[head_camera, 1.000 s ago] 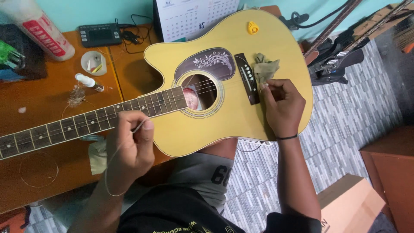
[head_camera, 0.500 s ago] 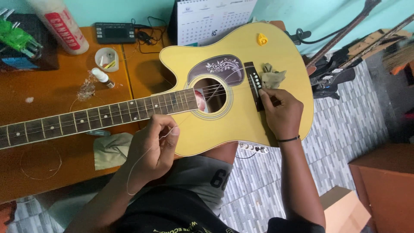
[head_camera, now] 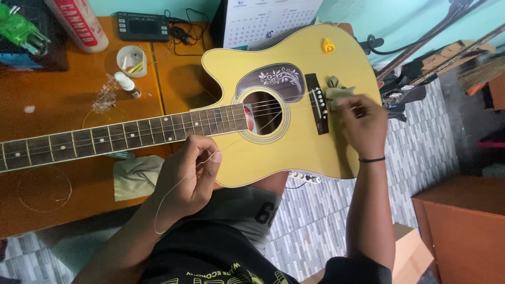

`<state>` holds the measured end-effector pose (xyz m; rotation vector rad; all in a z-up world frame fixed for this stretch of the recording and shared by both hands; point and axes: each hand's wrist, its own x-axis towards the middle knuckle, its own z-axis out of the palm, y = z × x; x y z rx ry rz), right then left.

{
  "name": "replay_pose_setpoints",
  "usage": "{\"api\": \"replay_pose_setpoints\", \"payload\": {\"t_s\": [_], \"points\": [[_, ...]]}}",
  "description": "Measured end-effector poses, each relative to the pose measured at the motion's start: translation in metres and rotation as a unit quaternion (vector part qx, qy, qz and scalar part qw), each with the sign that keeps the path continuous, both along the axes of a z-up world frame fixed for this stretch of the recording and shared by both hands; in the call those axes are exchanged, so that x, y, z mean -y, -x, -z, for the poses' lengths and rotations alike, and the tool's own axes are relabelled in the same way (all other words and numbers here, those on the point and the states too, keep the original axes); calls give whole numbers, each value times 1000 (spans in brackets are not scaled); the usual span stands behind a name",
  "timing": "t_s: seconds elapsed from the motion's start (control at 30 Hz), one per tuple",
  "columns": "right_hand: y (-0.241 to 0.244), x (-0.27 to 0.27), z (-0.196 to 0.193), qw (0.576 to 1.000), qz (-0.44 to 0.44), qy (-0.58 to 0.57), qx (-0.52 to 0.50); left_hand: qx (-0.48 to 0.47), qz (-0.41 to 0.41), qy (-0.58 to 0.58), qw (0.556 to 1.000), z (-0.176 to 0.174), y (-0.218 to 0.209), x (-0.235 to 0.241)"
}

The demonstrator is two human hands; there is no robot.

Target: The person replaces a guitar string on an acoustic guitar. They thread the string through the bridge, pull it taut, and then wind it onto the tuning peg at the headstock.

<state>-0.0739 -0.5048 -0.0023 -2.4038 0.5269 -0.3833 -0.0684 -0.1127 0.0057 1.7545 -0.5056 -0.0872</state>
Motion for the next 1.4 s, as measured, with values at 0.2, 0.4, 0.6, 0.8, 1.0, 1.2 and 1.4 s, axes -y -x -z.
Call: {"api": "replay_pose_setpoints", "payload": {"t_s": [0.2,0.4,0.6,0.8,1.0,1.2,1.4], "points": [[-14,9,-5,975,-153,160,2,-1,-4,4,1000,3,-4,-3],[1,12,-14,996,-40,-55,-59,-14,-7,17,1000,5,-4,-7],[1,12,-3,988,-57,-115,-87,-4,17,34,999,6,-12,-7],[-10,7,-22,978,-75,-107,-160,-48,35,56,997,-4,-12,-10],[-14,-2,-29,972,-78,-108,-191,-60,28,49,997,2,-18,-6],[-12,19,-15,970,-50,-171,-165,-63,16,49,997,10,-22,-11],[-15,26,-11,967,-90,-180,-155,-50,13,53,997,12,-25,-8]]}}
